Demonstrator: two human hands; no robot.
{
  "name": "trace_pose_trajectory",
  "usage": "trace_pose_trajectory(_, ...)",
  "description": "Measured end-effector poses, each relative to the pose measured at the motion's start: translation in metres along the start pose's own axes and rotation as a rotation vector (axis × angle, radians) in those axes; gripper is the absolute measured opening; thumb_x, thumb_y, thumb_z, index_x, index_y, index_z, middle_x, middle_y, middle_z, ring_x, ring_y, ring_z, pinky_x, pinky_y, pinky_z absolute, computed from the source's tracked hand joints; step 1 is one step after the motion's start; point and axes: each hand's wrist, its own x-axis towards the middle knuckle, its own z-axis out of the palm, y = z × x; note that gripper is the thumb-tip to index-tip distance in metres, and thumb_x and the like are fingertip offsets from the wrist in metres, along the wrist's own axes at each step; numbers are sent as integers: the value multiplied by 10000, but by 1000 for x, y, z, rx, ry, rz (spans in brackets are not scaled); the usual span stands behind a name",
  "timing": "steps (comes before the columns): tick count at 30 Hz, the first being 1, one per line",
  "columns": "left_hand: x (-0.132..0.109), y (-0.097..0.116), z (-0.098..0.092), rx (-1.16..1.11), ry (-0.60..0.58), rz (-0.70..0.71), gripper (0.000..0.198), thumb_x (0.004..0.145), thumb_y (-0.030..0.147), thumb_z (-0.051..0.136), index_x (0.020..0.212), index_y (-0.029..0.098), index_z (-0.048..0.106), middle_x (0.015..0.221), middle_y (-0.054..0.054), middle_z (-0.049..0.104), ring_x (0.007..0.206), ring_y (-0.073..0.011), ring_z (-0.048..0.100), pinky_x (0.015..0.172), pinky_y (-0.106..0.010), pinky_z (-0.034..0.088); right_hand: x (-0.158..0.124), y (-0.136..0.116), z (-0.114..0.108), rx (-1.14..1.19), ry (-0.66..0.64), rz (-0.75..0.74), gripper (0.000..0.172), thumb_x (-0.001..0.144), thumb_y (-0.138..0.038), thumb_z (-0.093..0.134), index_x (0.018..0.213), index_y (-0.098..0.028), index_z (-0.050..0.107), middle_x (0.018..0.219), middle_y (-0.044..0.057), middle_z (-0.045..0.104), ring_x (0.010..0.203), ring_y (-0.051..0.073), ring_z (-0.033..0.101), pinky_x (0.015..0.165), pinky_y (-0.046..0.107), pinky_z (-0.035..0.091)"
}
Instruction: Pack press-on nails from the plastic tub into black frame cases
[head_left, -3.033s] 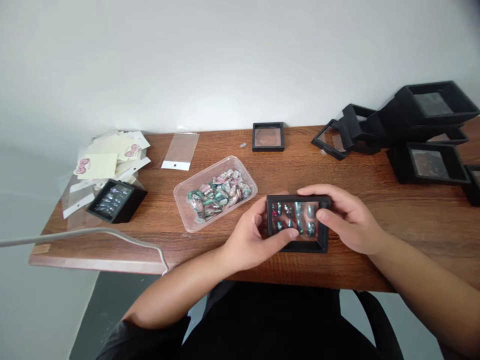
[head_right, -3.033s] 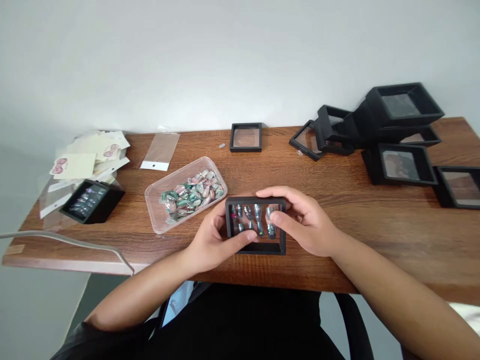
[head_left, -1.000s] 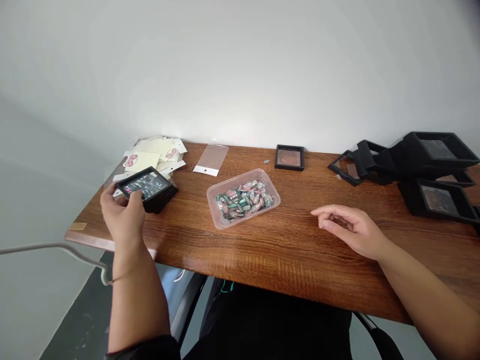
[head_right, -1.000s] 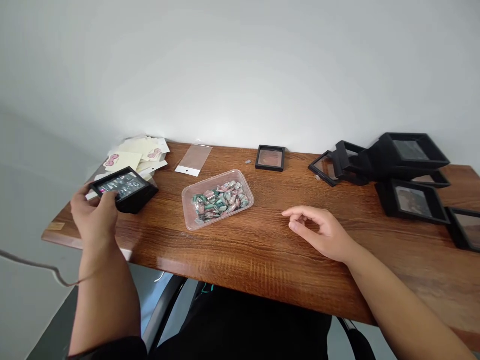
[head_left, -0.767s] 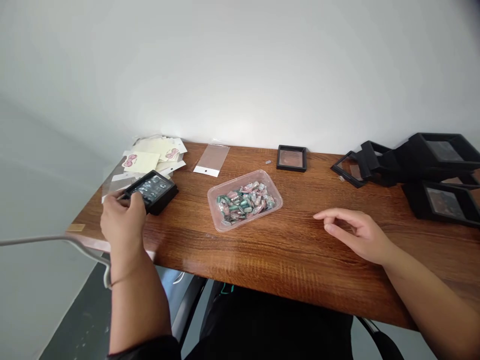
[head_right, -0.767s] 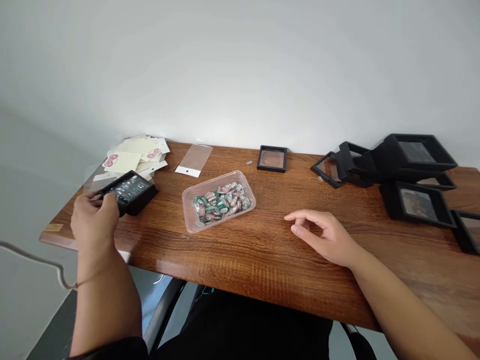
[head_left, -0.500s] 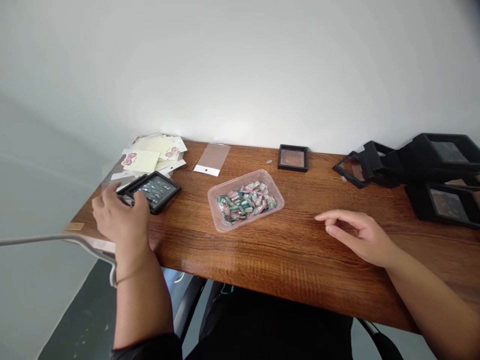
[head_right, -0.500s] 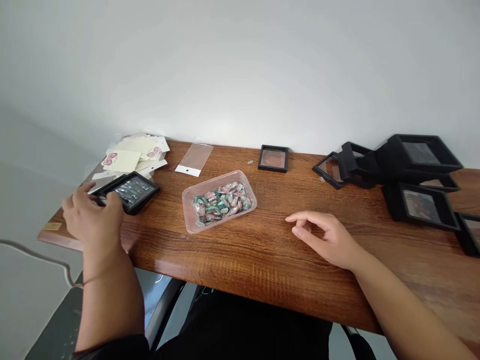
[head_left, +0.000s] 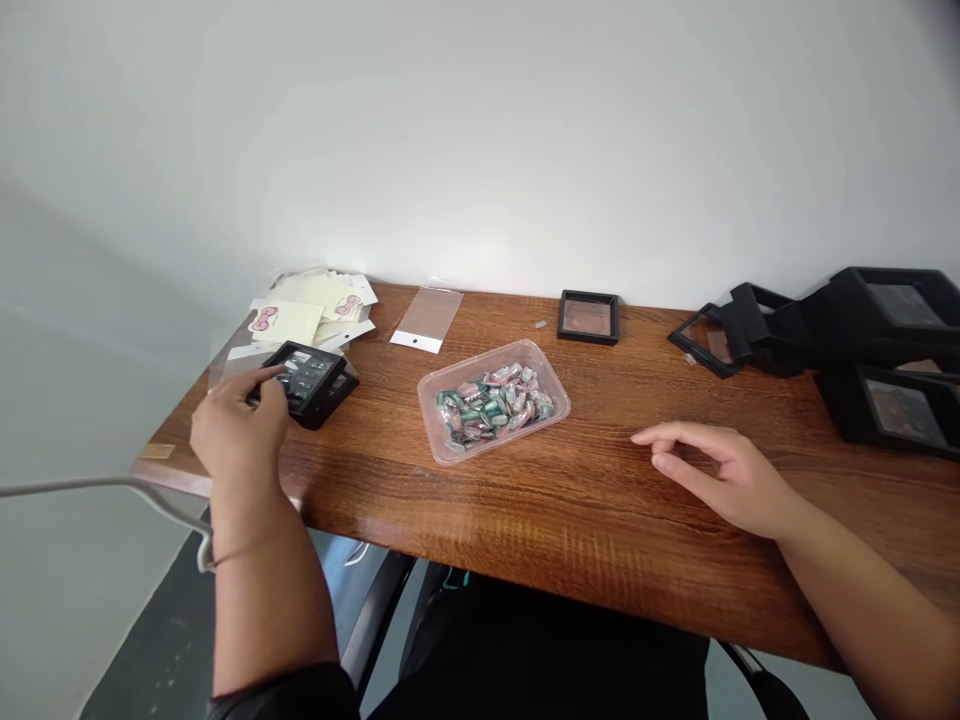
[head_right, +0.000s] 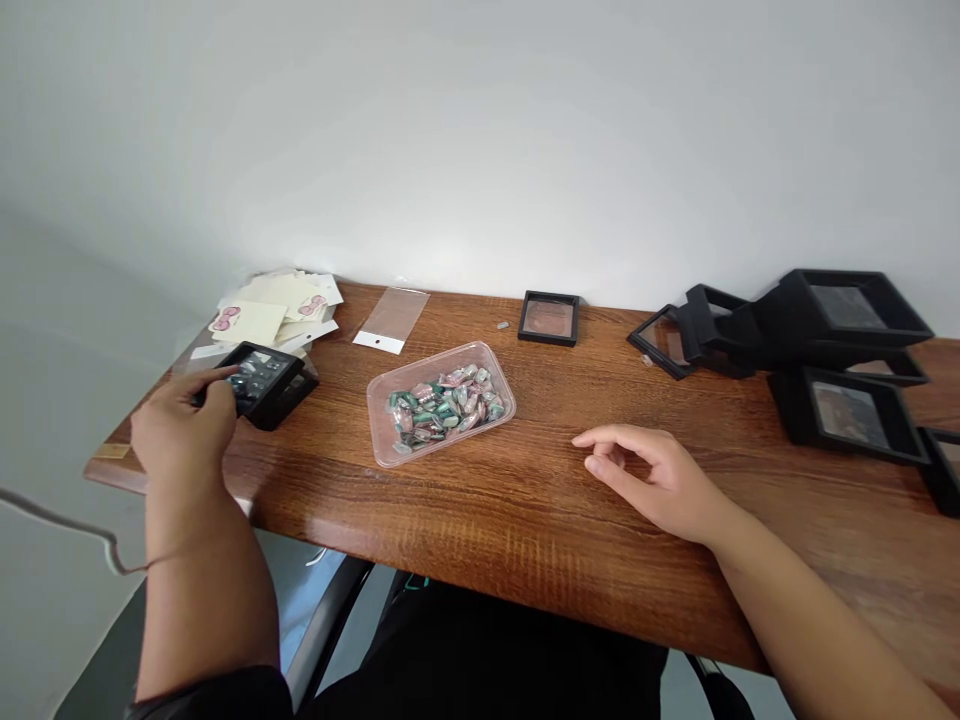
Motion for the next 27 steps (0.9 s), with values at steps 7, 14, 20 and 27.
trace_pose_trajectory(7, -6, -3, -5, 39, -244, 229, 697, 805, 712, 603, 1373, 309, 573, 1538, -75, 470, 1427, -368, 412, 1168, -618, 301, -2, 4, 1, -7, 17, -2, 179, 944, -335, 603, 1090, -291, 697, 791, -14, 686, 721, 133, 671, 686, 251, 543)
trace_pose_trajectory(14, -7, -14, -6, 50, -249, 269, 655, 833, 704, 548, 1329, 278, 582, 1528, -113, 462, 1457, -346, 370, 1193, -575, 276, 0, 1, -1, -36, 6, -5, 176, 943, -335, 602, 1087, -293, 694, 800, -14, 695, 723, 131, 680, 669, 241, 542)
trace_pose_trajectory(20, -5, -16, 2, 42, -217, 213, 743, 711, 712, 679, 1258, 223, 567, 1369, -145, 581, 1329, -383, 500, 1127, -565, 376, 1, -1, 0, -24, 15, -9, 174, 939, -337, 603, 1069, -279, 703, 771, -10, 688, 699, 136, 671, 651, 247, 544)
trace_pose_trajectory(27, -5, -20, 11, 12, -217, 164, 714, 699, 722, 695, 1205, 235, 571, 1158, -109, 659, 1065, -338, 631, 930, -489, 512, 1, 1, 1, -31, 7, 8, 190, 939, -350, 605, 1080, -269, 703, 791, 1, 692, 717, 146, 674, 669, 266, 550)
